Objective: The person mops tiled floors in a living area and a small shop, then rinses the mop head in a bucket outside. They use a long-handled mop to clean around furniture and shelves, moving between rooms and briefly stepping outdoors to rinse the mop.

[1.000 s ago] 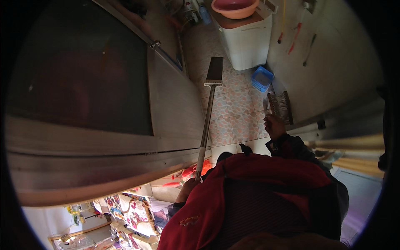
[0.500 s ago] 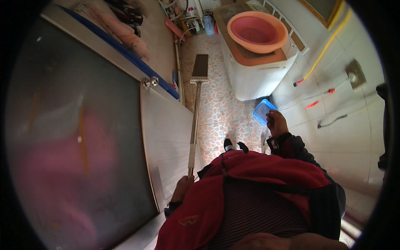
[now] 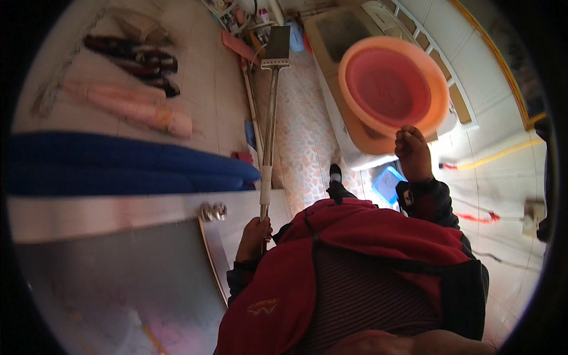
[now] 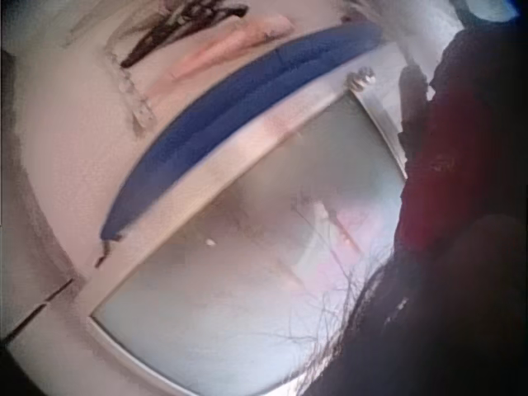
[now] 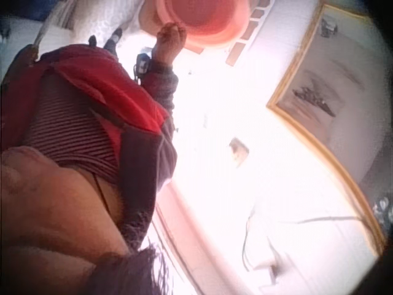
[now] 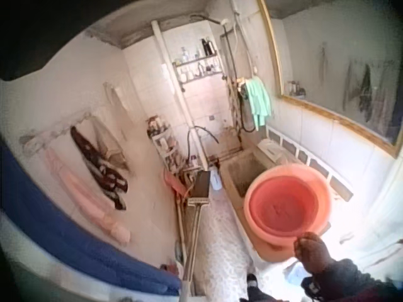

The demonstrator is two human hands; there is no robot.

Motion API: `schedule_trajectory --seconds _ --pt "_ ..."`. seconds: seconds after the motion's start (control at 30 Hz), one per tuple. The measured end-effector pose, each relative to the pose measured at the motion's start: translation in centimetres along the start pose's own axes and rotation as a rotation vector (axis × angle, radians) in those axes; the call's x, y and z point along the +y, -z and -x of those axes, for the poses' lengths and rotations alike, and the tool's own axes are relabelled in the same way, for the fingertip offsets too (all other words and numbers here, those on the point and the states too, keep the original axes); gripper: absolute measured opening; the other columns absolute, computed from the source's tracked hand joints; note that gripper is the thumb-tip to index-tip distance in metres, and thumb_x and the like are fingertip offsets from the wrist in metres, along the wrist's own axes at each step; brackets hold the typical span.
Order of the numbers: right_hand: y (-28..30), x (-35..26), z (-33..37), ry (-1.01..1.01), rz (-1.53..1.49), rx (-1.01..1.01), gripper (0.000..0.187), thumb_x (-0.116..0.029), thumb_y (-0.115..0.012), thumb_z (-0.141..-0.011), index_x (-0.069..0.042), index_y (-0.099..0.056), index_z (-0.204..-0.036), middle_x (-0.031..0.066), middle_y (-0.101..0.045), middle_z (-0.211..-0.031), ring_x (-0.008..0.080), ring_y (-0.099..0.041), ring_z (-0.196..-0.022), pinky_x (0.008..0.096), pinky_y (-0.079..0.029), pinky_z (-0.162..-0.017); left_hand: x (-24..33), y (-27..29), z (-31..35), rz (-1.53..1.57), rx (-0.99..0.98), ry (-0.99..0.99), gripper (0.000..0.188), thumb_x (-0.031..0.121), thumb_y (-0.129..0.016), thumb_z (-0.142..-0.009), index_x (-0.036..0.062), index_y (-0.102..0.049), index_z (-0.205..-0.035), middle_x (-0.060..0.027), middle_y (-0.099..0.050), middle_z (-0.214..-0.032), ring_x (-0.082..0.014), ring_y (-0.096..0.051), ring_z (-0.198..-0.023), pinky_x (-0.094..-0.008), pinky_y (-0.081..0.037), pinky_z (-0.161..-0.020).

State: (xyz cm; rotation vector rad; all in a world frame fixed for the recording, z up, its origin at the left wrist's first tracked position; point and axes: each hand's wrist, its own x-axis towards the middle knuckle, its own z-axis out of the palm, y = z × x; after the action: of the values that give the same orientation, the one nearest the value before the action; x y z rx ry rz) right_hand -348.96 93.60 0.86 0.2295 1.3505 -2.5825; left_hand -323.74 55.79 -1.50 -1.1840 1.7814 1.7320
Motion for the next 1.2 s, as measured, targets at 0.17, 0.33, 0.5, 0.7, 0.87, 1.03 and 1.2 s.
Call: schedule_trajectory --seconds 0.17,0.33,0.5,0.7,0.87,1.03,1.2 --pt "-2.6 -4.6 -8.7 0.046 -0.198 -0.040 0.016 -0.010 -0.049 -0.094 -0.007 -0.056 -0.107 0.0033 -0.057 -0.091 0.0105 -0.052 -0.077 0.0222 -0.042 -0.065 11.1 0.2 -7.5 0.085 -0.080 0.025 0.023 0.027 -0.053 -0.095 0.0055 -0.051 -0.086 -0.0025 -0.051 -0.068 -0.0113 -0.046 -0.055 -0.0266 -0.038 -0.049" --pt "-4.2 -6.1 -14.9 0.015 -0.079 0.023 0.015 -0.011 -0.049 -0.093 -0.007 -0.056 -0.106 0.0023 -0.056 -0.089 0.0107 -0.050 -0.075 0.0226 -0.041 -0.065 18.4 0.3 -14.1 0.117 -0.057 0.053 0.021 0.027 -0.054 -0.092 0.0082 -0.050 -0.085 -0.0013 -0.051 -0.068 -0.0115 -0.046 -0.055 -0.0264 -0.038 -0.049" --pt "-3.2 -6.0 -18.9 0.052 -0.142 0.133 0.016 -0.011 -0.049 -0.093 -0.006 -0.056 -0.106 0.0022 -0.056 -0.088 0.0112 -0.049 -0.072 0.0229 -0.041 -0.064 24.9 1.7 -20.7 0.061 -0.153 0.113 0.021 0.029 -0.051 -0.096 0.0081 -0.050 -0.090 -0.0018 -0.051 -0.069 -0.0117 -0.046 -0.055 -0.0258 -0.038 -0.049" --pt "-2.5 -5.6 -21.4 0.133 -0.054 0.375 0.014 -0.010 -0.048 -0.094 -0.006 -0.056 -0.104 0.0030 -0.057 -0.088 0.0107 -0.051 -0.070 0.0221 -0.042 -0.061 31.2 5.1 -28.6 -0.034 -0.227 0.171 0.026 0.039 -0.059 -0.090 0.0135 -0.054 -0.089 0.0023 -0.054 -0.070 -0.0110 -0.048 -0.053 -0.0239 -0.038 -0.047" --pt "-6.8 -4.4 -25.1 0.132 -0.119 0.453 0.013 -0.010 -0.050 -0.094 -0.007 -0.056 -0.104 0.0030 -0.058 -0.088 0.0102 -0.053 -0.070 0.0215 -0.045 -0.062 34.2 7.1 -33.9 0.011 -0.294 0.174 0.026 0.035 -0.054 -0.094 0.0100 -0.053 -0.089 0.0001 -0.054 -0.070 -0.0118 -0.049 -0.056 -0.0270 -0.041 -0.051" --pt "-13.7 -2.8 -31.4 0.094 -0.053 0.373 0.014 -0.011 -0.052 -0.094 -0.006 -0.056 -0.106 0.0036 -0.059 -0.088 0.0101 -0.054 -0.069 0.0203 -0.046 -0.061 38.3 9.5 -37.1 -0.153 -0.302 0.183 0.025 0.032 -0.051 -0.096 0.0085 -0.053 -0.089 -0.0011 -0.055 -0.070 -0.0121 -0.050 -0.058 -0.0273 -0.043 -0.053" --pt "-20.5 0.3 -38.9 -0.020 -0.093 0.300 0.013 -0.011 -0.053 -0.092 -0.006 -0.056 -0.104 0.0030 -0.059 -0.084 0.0103 -0.053 -0.067 0.0219 -0.044 -0.058 38.5 13.6 -41.2 -0.342 -0.311 0.079 0.029 0.033 -0.051 -0.096 0.0048 -0.055 -0.091 -0.0016 -0.055 -0.072 -0.0132 -0.050 -0.061 -0.0274 -0.044 -0.059"
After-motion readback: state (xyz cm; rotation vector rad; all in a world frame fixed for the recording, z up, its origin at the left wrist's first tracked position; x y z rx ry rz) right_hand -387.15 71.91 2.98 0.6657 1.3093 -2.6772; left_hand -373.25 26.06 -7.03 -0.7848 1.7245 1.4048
